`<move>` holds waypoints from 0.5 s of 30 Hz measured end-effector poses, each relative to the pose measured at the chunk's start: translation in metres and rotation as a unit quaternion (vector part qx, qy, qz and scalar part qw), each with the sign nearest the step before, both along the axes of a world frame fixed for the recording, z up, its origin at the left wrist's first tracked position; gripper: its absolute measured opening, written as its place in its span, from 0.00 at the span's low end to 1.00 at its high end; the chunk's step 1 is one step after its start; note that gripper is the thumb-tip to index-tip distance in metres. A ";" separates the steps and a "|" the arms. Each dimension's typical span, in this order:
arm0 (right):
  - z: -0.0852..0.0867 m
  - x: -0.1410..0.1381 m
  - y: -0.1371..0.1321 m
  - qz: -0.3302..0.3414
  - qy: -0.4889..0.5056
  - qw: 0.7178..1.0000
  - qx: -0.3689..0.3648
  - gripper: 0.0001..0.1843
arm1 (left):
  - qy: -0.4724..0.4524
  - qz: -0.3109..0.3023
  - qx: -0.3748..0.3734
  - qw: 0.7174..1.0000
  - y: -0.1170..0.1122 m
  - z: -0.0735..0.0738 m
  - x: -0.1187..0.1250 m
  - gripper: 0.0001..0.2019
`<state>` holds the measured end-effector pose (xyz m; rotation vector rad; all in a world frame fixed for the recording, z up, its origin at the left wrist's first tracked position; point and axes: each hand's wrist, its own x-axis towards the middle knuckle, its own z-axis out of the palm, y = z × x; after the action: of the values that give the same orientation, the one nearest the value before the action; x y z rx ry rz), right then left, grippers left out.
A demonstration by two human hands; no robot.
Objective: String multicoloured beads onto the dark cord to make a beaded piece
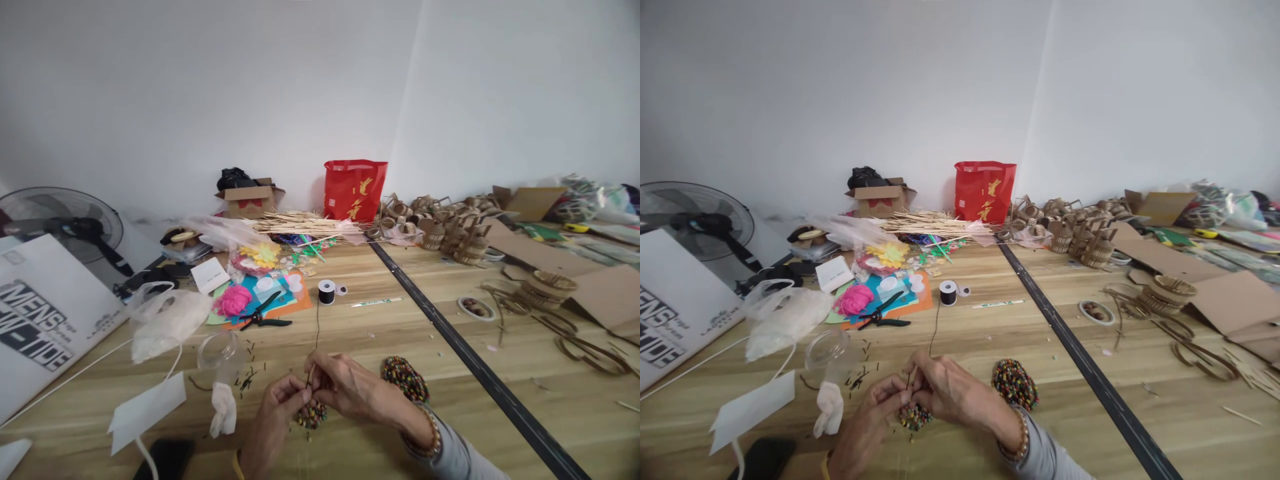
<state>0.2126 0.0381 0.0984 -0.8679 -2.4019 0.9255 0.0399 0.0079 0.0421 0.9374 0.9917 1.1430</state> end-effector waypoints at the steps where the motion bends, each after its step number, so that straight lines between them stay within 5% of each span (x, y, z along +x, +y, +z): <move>1: 0.001 0.000 0.000 -0.010 -0.001 1.000 0.000 0.12 | 0.002 0.004 0.000 1.000 0.000 0.000 0.000 0.17; 15: 0.008 0.006 0.000 0.041 -0.047 0.995 0.078 0.07 | -0.014 0.001 -0.035 0.999 -0.004 0.011 -0.002 0.17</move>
<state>0.2188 0.0384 0.1069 -0.7765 -2.5669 0.7283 0.0382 0.0036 0.0527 0.8623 1.0045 1.1129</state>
